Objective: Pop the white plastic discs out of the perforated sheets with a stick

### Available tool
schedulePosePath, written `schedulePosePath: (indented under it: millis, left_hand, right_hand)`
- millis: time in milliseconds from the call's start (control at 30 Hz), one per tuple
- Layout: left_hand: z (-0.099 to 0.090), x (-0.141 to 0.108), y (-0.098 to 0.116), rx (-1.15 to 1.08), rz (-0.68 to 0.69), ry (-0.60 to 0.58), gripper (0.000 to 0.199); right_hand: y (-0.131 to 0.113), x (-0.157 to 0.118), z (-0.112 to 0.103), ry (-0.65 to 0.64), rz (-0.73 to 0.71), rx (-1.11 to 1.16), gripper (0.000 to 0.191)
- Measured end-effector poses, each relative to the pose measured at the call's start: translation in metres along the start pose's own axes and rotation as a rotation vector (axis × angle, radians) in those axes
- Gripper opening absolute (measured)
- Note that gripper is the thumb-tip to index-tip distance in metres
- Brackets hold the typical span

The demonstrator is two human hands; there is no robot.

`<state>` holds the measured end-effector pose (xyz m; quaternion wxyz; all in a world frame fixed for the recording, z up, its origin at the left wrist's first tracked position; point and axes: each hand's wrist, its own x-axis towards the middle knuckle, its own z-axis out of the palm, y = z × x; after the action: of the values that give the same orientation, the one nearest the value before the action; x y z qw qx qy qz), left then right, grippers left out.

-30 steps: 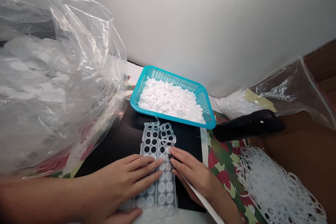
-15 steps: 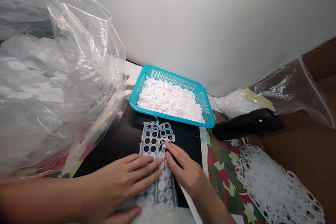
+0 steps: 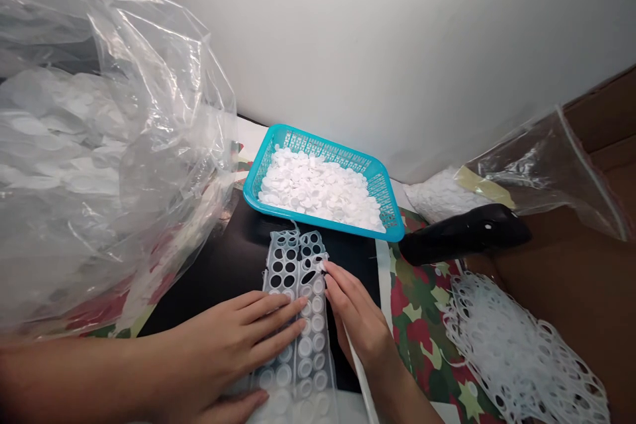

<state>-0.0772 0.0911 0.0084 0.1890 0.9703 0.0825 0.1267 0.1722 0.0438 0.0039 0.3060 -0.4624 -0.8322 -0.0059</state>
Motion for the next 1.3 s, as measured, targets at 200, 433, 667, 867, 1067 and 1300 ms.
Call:
schedulePosePath:
  millis: [200, 433, 667, 867, 1067, 1300]
  left_hand:
    - [0.0, 0.001, -0.001, -0.018, 0.001, -0.004, 0.061]
    - [0.002, -0.001, -0.001, -0.049, 0.01, 0.015, 0.061]
    - [-0.001, -0.002, -0.002, -0.014, 0.017, 0.029, 0.06]
    - [0.012, -0.003, 0.007, 0.278, 0.175, 0.189, 0.042]
    - [0.019, -0.004, 0.013, 0.397, 0.206, 0.259, 0.036]
    - [0.019, -0.003, 0.011, 0.335, 0.185, 0.236, 0.034]
  right_hand:
    - [0.0, 0.005, -0.007, 0.112, 0.022, -0.123, 0.047]
    - [0.016, 0.014, -0.015, 0.418, 0.158, -0.372, 0.038]
    - [0.046, 0.02, -0.01, 0.352, 0.236, -0.288, 0.024]
    - [0.026, 0.019, -0.016, 0.316, 0.119, -0.185, 0.027]
    - [-0.009, 0.018, -0.003, -0.226, -0.064, 0.319, 0.031]
    - [-0.007, 0.016, 0.005, -0.349, -0.113, 0.393, 0.033]
